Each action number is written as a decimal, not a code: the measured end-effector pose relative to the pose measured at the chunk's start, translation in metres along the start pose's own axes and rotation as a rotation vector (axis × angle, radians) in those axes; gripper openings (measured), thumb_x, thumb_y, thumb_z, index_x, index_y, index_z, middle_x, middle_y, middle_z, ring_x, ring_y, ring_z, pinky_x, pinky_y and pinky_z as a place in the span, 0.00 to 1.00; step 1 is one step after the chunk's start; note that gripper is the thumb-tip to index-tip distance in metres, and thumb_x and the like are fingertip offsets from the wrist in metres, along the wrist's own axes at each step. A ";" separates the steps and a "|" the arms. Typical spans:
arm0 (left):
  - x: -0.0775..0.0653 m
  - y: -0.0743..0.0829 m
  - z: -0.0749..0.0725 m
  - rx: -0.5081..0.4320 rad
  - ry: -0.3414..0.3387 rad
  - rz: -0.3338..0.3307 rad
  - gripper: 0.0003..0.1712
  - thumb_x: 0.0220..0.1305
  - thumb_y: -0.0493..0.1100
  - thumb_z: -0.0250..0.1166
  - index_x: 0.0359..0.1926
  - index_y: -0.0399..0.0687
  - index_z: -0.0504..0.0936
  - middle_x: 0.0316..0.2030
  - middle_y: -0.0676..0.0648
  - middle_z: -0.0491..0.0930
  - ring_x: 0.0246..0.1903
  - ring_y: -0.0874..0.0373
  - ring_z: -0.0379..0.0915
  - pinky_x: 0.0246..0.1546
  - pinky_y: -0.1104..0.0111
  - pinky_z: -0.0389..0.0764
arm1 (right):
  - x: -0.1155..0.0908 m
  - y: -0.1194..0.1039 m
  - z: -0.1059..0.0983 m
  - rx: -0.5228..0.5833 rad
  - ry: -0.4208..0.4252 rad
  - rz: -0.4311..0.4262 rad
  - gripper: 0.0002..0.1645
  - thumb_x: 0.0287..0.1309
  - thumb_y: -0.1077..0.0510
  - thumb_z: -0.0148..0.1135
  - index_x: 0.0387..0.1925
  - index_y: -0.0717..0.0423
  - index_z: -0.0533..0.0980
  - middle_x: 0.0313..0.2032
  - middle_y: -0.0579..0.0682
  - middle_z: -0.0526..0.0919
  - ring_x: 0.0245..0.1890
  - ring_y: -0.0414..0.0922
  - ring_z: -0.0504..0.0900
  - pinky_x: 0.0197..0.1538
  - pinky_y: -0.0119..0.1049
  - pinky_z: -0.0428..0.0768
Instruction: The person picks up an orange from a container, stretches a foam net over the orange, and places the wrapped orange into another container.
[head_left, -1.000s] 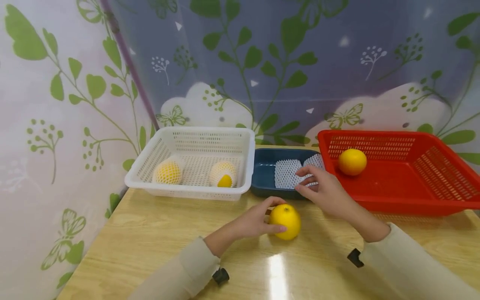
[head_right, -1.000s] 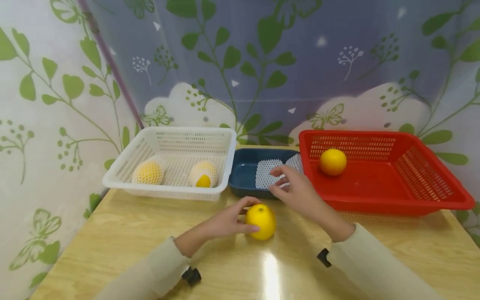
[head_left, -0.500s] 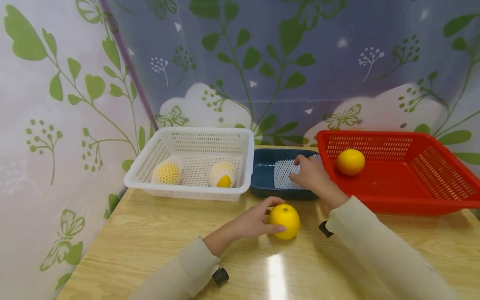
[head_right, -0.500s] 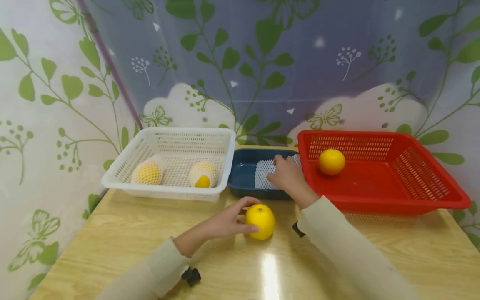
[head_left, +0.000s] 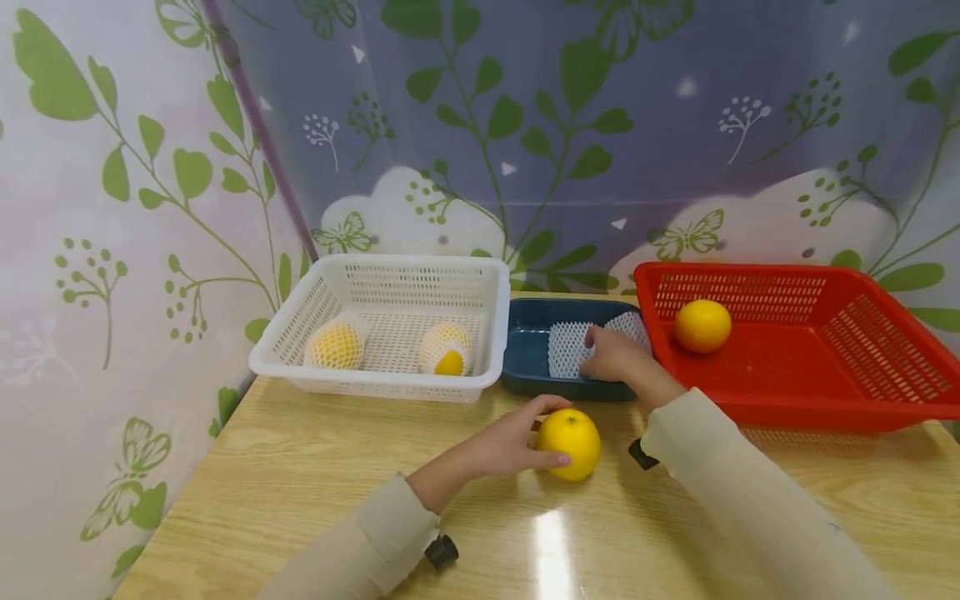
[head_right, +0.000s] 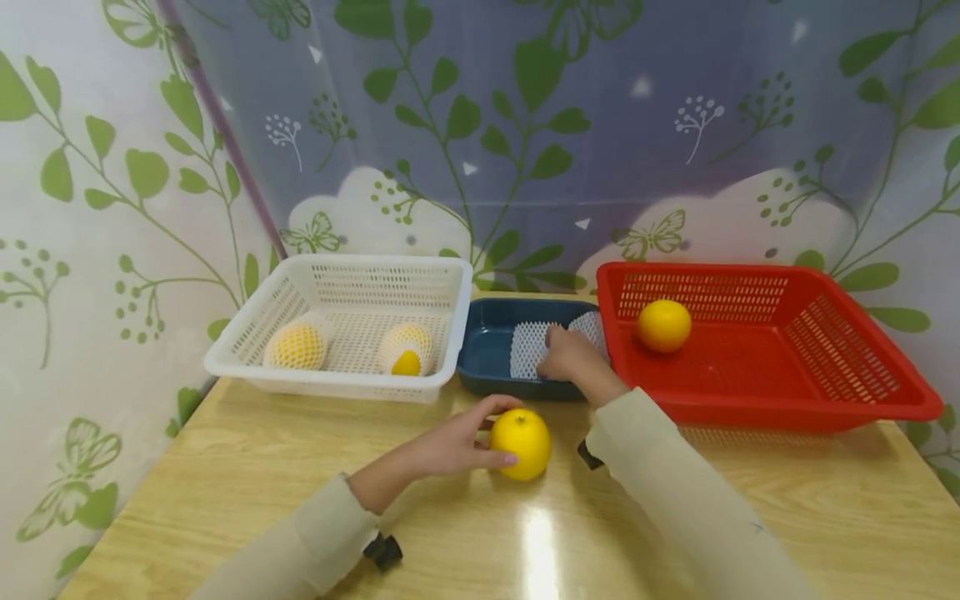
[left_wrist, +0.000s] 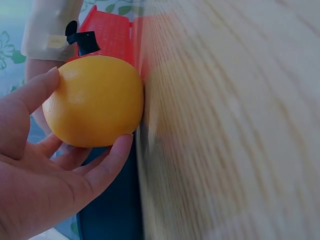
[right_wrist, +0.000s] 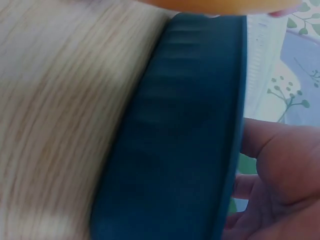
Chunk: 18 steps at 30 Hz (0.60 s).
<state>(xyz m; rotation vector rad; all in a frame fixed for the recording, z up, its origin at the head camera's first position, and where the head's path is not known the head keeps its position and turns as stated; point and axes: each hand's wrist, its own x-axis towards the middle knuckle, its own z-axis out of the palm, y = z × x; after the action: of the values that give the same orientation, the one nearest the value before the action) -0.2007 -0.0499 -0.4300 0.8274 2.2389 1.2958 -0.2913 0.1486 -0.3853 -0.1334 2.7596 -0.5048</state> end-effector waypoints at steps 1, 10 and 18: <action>0.000 0.000 0.000 0.000 0.000 0.001 0.36 0.56 0.49 0.65 0.62 0.55 0.58 0.60 0.52 0.63 0.56 0.55 0.63 0.54 0.68 0.69 | 0.001 0.001 0.001 -0.003 0.002 -0.004 0.27 0.48 0.56 0.65 0.50 0.61 0.68 0.46 0.61 0.75 0.40 0.54 0.72 0.48 0.49 0.74; 0.000 0.004 0.000 -0.024 -0.006 0.003 0.35 0.56 0.46 0.65 0.62 0.53 0.59 0.59 0.51 0.64 0.56 0.54 0.64 0.53 0.69 0.70 | 0.007 0.006 0.007 0.020 0.085 -0.005 0.21 0.48 0.63 0.64 0.45 0.61 0.71 0.44 0.61 0.75 0.40 0.54 0.70 0.46 0.46 0.77; 0.000 0.001 -0.001 -0.025 -0.016 0.012 0.36 0.56 0.47 0.65 0.62 0.54 0.58 0.59 0.52 0.63 0.55 0.54 0.63 0.52 0.70 0.70 | 0.003 0.004 0.010 0.033 0.209 -0.083 0.15 0.45 0.64 0.65 0.36 0.60 0.71 0.33 0.57 0.74 0.35 0.52 0.68 0.35 0.39 0.75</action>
<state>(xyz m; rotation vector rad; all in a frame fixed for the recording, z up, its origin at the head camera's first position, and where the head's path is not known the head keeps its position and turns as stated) -0.2006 -0.0500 -0.4283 0.8398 2.2041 1.3154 -0.2907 0.1483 -0.3961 -0.1988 2.9573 -0.6180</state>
